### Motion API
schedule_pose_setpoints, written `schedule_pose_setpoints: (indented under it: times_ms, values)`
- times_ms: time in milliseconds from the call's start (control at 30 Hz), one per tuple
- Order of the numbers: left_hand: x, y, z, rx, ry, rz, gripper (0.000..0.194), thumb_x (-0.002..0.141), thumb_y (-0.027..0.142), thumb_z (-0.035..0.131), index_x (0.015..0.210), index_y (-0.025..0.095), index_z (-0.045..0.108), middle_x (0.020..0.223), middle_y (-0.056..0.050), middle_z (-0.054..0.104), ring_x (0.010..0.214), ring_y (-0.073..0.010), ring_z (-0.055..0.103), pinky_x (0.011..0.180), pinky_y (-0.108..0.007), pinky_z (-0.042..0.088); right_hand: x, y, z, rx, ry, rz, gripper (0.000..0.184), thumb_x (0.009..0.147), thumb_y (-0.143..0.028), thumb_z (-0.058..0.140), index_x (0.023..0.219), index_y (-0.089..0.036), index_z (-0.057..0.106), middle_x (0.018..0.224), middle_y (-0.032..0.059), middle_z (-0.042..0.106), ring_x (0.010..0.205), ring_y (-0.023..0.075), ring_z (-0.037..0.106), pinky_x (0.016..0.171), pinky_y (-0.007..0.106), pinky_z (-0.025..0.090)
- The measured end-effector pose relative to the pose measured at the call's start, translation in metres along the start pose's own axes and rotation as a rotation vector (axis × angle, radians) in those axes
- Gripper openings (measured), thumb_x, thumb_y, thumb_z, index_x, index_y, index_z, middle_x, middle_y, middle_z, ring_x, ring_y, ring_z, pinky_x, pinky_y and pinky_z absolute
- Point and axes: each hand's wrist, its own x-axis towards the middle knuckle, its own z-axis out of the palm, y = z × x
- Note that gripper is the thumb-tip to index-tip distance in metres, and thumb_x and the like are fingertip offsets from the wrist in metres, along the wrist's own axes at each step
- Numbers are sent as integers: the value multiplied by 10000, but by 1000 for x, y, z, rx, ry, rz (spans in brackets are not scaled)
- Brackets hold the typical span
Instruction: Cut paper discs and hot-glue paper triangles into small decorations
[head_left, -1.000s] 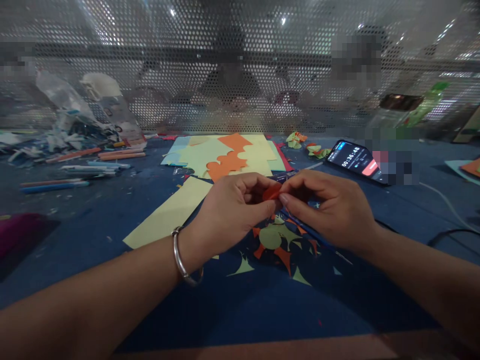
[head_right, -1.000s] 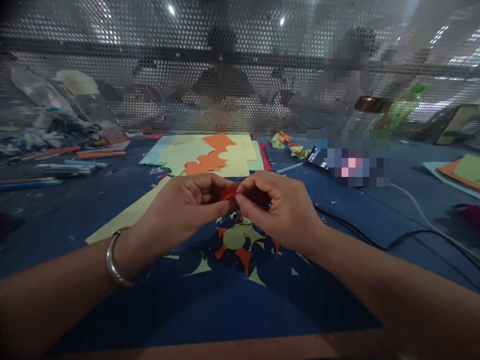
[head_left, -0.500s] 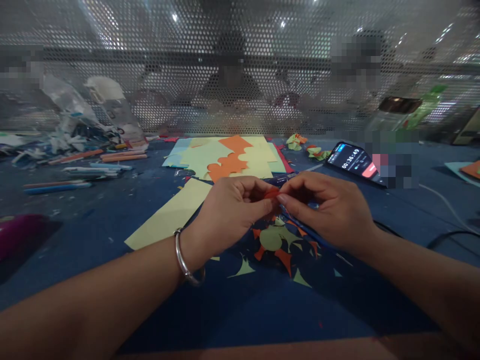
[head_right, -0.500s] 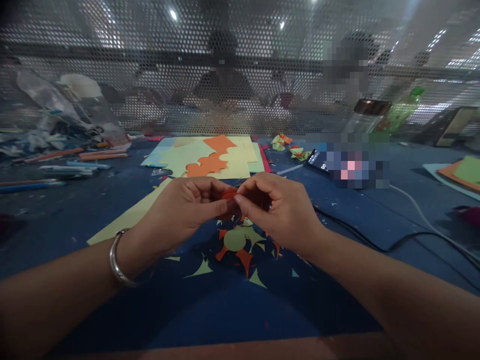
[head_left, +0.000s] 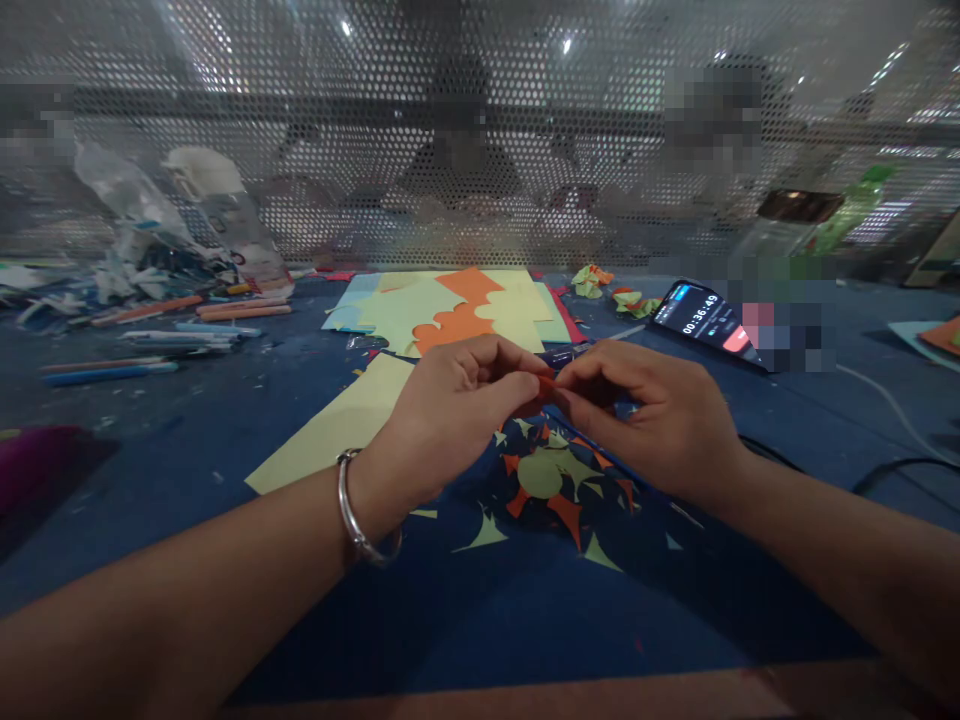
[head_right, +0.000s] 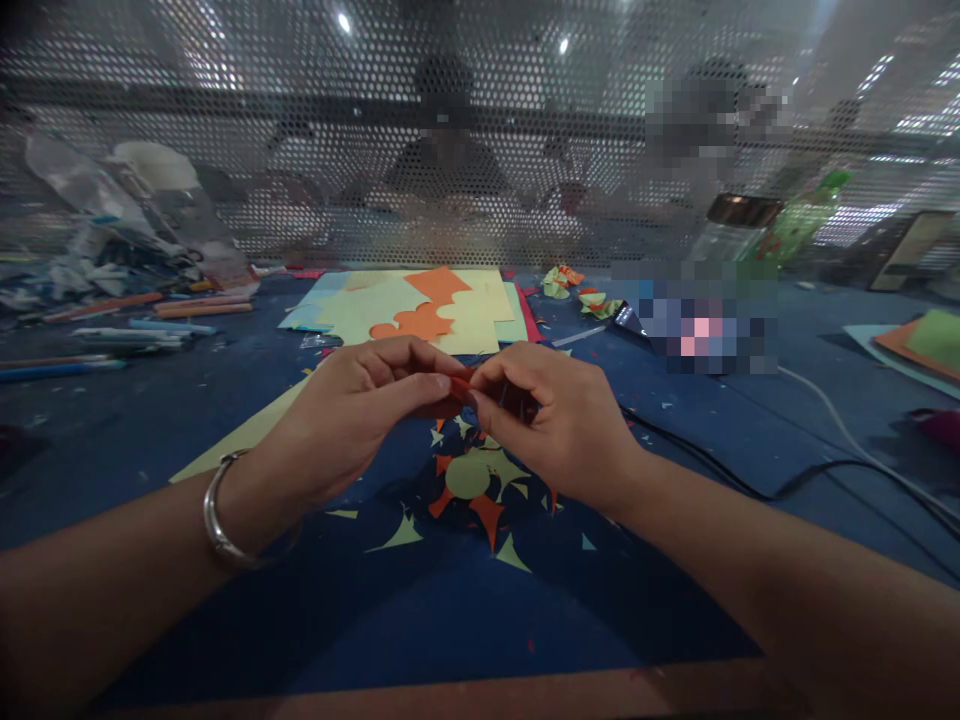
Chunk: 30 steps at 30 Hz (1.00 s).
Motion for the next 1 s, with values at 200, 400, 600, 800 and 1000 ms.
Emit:
schedule_pose_setpoints:
  times_ms: [200, 400, 600, 800, 1000]
  values:
    - [0, 0, 4, -295, 14, -124, 101, 798, 219, 725, 838, 129, 746, 855, -46, 737, 780, -129, 677, 837, -286, 544, 0, 1, 0, -13, 12, -50, 49, 877, -175, 624, 855, -201, 659, 765, 10, 663, 618, 117, 591, 599, 263, 486]
    - [-1, 0, 5, -384, -9, -183, 70, 794, 163, 727, 841, 123, 760, 822, -43, 734, 729, -106, 651, 776, -248, 530, 0, 4, 2, -46, 22, -144, 56, 895, -173, 626, 918, -186, 675, 819, 27, 682, 644, 115, 600, 638, 264, 495]
    - [-1, 1, -1, -304, -29, -218, 114, 793, 211, 749, 853, 114, 758, 844, -67, 738, 773, -137, 668, 747, -260, 537, -1, 8, 1, -72, -41, -174, 76, 933, -188, 598, 927, -180, 673, 799, 22, 665, 685, 122, 592, 652, 259, 472]
    - [0, -1, 2, -300, 39, -176, 83, 752, 196, 775, 780, 118, 771, 810, -55, 747, 749, -122, 671, 780, -251, 541, 3, 8, -1, -67, -102, -185, 103, 951, -190, 559, 948, -198, 662, 843, 33, 693, 757, 148, 626, 704, 281, 477]
    - [-6, 1, 5, -182, 27, -39, 146, 759, 244, 787, 861, 140, 773, 870, -50, 763, 800, -137, 678, 769, -253, 543, 2, 4, -5, -4, -56, -29, 95, 933, -254, 614, 868, -214, 670, 789, 11, 693, 681, 132, 615, 626, 264, 466]
